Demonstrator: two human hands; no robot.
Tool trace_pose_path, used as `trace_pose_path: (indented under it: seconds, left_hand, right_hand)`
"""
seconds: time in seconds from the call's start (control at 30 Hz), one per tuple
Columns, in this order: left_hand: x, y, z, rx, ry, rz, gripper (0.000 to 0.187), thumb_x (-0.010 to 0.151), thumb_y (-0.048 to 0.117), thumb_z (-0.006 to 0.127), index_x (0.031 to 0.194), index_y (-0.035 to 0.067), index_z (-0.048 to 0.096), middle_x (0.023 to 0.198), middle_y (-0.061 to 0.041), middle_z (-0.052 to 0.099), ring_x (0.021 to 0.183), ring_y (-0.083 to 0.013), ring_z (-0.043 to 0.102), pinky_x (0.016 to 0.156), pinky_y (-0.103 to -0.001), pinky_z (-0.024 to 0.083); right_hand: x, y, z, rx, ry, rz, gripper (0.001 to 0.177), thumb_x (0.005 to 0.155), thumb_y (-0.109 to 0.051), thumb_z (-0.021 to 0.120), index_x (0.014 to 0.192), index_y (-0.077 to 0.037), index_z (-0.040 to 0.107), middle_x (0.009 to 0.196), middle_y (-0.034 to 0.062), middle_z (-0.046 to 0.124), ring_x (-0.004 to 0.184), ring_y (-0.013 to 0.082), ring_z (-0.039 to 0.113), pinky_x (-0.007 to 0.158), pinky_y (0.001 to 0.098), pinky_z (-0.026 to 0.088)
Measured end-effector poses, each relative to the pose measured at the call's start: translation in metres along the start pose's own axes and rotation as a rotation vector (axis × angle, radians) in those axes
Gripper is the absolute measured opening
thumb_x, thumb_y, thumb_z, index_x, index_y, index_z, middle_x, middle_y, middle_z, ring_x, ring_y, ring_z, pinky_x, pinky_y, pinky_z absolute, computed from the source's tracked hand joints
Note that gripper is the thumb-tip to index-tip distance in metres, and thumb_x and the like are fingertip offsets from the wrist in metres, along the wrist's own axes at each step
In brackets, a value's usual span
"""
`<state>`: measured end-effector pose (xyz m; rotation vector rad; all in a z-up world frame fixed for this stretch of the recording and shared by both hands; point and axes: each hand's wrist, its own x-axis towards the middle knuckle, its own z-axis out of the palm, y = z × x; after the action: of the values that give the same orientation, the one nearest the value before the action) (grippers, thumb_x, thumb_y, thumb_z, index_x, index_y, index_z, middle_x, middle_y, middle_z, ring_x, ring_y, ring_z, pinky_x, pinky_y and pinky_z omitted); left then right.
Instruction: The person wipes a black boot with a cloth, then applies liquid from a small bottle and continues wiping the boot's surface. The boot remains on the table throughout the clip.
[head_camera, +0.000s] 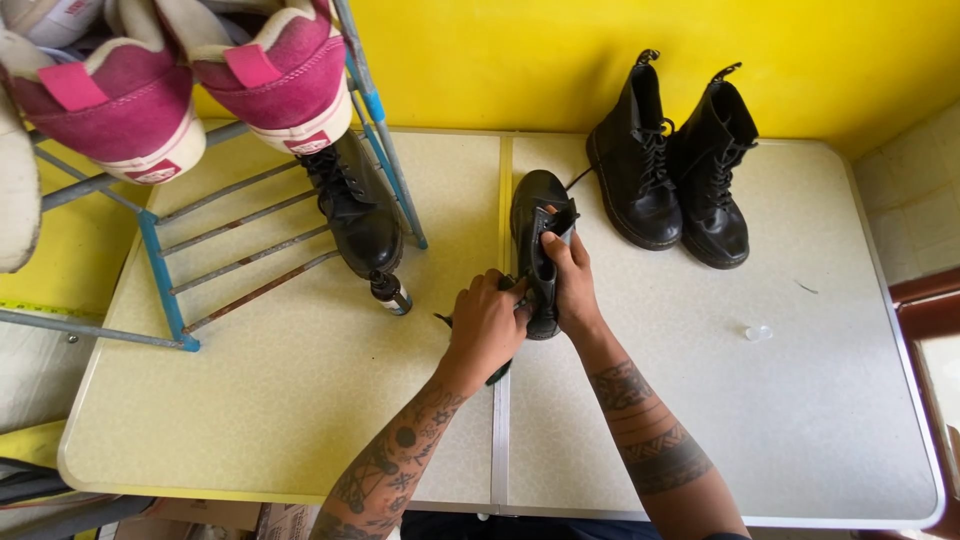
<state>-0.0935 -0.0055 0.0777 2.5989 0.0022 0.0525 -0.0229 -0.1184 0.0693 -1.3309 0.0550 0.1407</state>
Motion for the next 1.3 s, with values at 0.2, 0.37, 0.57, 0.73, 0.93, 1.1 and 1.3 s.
trace_pose_path:
  seconds: [0.2, 0.37, 0.57, 0.73, 0.93, 1.1, 1.3]
  left_hand:
    - [0.035, -0.042, 0.063, 0.035, 0.239, -0.063, 0.028, 0.089, 0.029, 0.065, 0.108, 0.012, 0.077, 0.091, -0.012, 0.058, 0.086, -0.0336, 0.064, 0.067, -0.046, 0.056]
    - [0.072, -0.057, 0.07, -0.065, 0.205, -0.173, 0.037, 0.095, 0.04, 0.058, 0.117, 0.015, 0.075, 0.096, -0.014, 0.06, 0.092, -0.0369, 0.064, 0.074, -0.049, 0.055]
    - [0.049, -0.041, 0.056, -0.097, 0.142, -0.176, 0.034, 0.095, 0.037, 0.061, 0.114, 0.013, 0.075, 0.095, -0.014, 0.06, 0.092, -0.0368, 0.065, 0.075, -0.047, 0.057]
    - [0.018, -0.032, 0.05, -0.262, 0.074, -0.139, 0.027, 0.092, 0.03, 0.066, 0.098, 0.007, 0.077, 0.091, -0.017, 0.061, 0.088, -0.0385, 0.066, 0.072, -0.047, 0.057]
    - [0.024, -0.018, 0.017, -0.713, 0.027, -0.046, 0.032, 0.09, 0.038, 0.073, 0.087, 0.006, 0.074, 0.094, -0.017, 0.068, 0.095, -0.0397, 0.067, 0.081, -0.049, 0.053]
    - [0.008, 0.028, -0.018, -0.85, 0.185, 0.041, 0.06, 0.097, 0.014, 0.056, 0.151, -0.001, 0.035, 0.128, -0.038, 0.058, 0.121, -0.0567, 0.055, 0.101, -0.064, 0.046]
    - [0.008, -0.015, 0.031, -0.452, 0.224, 0.16, 0.024, 0.099, 0.021, 0.062, 0.117, 0.006, 0.067, 0.099, -0.013, 0.059, 0.096, -0.035, 0.064, 0.083, -0.044, 0.055]
  right_hand:
    - [0.008, 0.015, -0.006, -0.006, -0.031, -0.047, 0.054, 0.09, -0.033, 0.07, 0.139, -0.014, 0.063, 0.092, 0.0033, 0.061, 0.086, 0.0138, 0.063, 0.081, 0.0322, 0.058]
    - [0.007, 0.013, -0.001, -0.008, -0.048, -0.059, 0.056, 0.09, -0.033, 0.069, 0.142, -0.014, 0.061, 0.093, 0.0042, 0.062, 0.086, 0.0143, 0.066, 0.08, 0.0314, 0.058]
    - [0.007, 0.012, 0.0, 0.004, -0.024, -0.064, 0.053, 0.09, -0.032, 0.072, 0.139, -0.014, 0.063, 0.091, 0.0056, 0.063, 0.083, 0.0149, 0.063, 0.076, 0.0318, 0.057]
    - [0.006, 0.016, 0.003, -0.012, -0.026, -0.074, 0.052, 0.089, -0.034, 0.073, 0.137, -0.014, 0.065, 0.092, 0.005, 0.062, 0.084, 0.0148, 0.06, 0.078, 0.0322, 0.055]
    - [0.013, 0.029, -0.009, 0.025, -0.004, -0.055, 0.056, 0.091, -0.04, 0.069, 0.141, -0.015, 0.063, 0.103, 0.0085, 0.063, 0.094, 0.0179, 0.06, 0.089, 0.0352, 0.054]
    - [-0.004, -0.007, 0.008, 0.094, 0.07, -0.016, 0.029, 0.092, -0.036, 0.068, 0.104, -0.009, 0.068, 0.08, 0.0039, 0.056, 0.075, 0.0157, 0.061, 0.07, 0.0311, 0.054]
    - [0.019, 0.033, -0.011, 0.025, 0.099, -0.011, 0.027, 0.093, -0.037, 0.07, 0.099, -0.011, 0.068, 0.082, 0.0034, 0.058, 0.08, 0.0149, 0.059, 0.073, 0.031, 0.052]
